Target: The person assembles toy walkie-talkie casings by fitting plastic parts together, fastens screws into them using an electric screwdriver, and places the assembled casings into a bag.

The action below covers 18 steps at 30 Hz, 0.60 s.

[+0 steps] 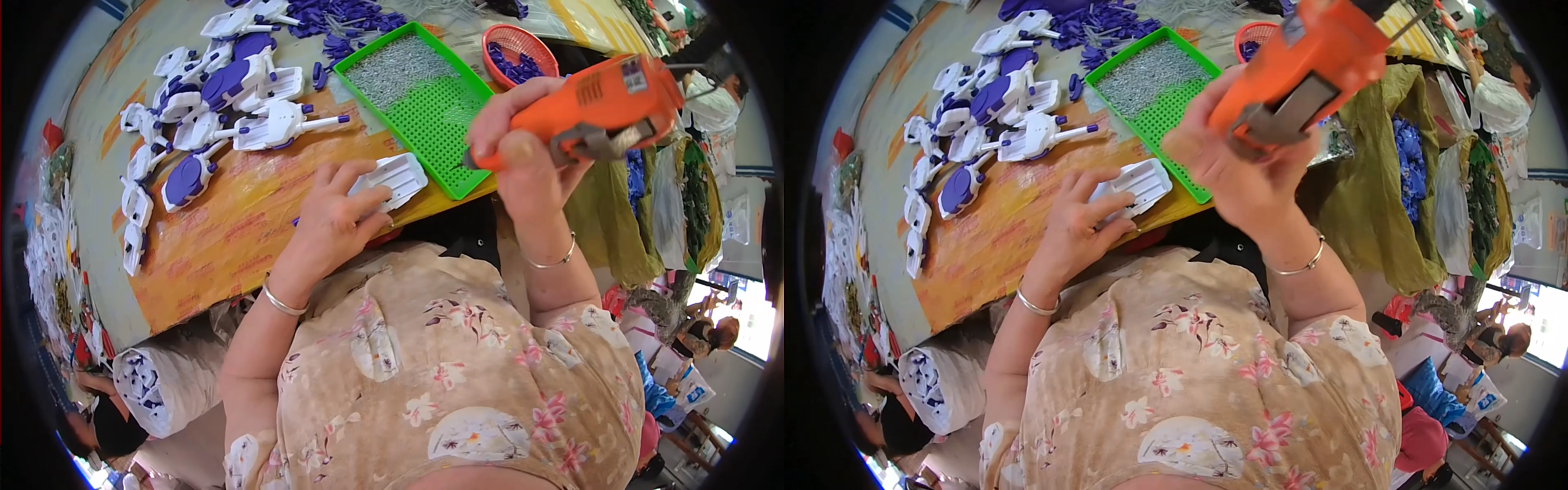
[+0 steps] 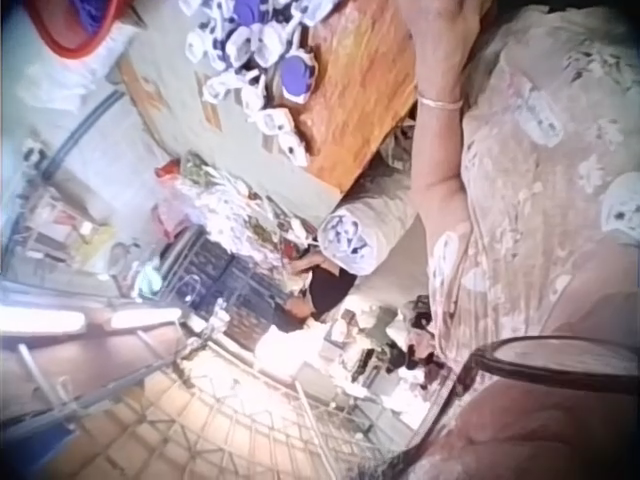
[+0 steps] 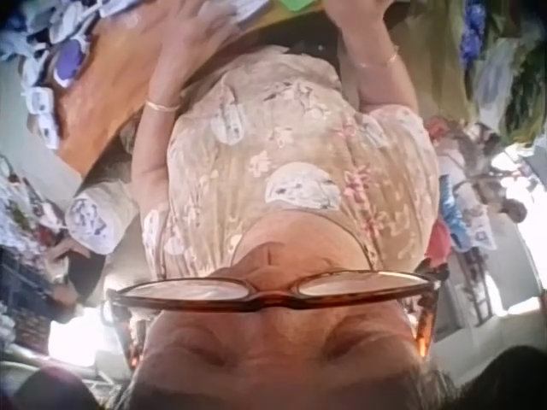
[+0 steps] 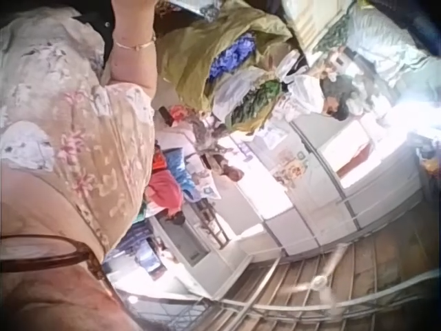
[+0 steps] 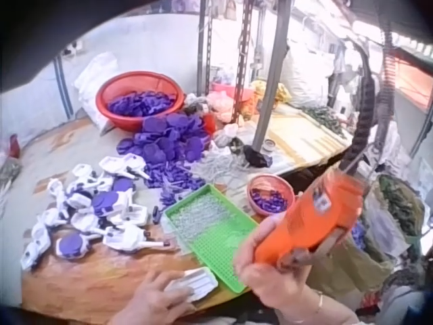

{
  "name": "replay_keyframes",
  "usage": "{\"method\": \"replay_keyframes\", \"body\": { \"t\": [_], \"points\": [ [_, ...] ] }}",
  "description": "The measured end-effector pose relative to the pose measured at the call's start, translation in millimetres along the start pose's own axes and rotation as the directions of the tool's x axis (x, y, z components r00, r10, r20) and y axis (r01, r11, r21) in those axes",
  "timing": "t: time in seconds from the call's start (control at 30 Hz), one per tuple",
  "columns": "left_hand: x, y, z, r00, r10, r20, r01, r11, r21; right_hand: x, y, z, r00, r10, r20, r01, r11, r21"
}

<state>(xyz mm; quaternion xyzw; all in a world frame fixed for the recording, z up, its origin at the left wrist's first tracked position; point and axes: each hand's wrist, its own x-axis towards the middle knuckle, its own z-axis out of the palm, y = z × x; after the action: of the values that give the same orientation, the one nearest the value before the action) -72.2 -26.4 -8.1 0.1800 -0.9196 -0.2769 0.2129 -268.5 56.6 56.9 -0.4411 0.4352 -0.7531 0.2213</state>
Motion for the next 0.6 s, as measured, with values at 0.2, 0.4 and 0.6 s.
{"method": "replay_keyframes", "body": {
  "t": [0.2, 0.4, 0.6],
  "points": [
    [0, -5, 3, 0.998, 0.056, 0.001, -0.056, 0.998, -0.024, -12, 19, 22, 0.973, 0.062, 0.221, -0.046, 0.996, -0.079],
    [-2, -8, 5, 0.999, 0.05, 0.008, -0.05, 0.999, -0.02, -20, 32, 28, 0.968, 0.105, 0.228, -0.088, 0.993, -0.081],
    [-2, -7, 5, 0.999, 0.053, 0.005, -0.053, 0.998, -0.018, -27, 36, 36, 0.989, 0.078, 0.124, -0.08, 0.997, 0.015]
  ]
}}
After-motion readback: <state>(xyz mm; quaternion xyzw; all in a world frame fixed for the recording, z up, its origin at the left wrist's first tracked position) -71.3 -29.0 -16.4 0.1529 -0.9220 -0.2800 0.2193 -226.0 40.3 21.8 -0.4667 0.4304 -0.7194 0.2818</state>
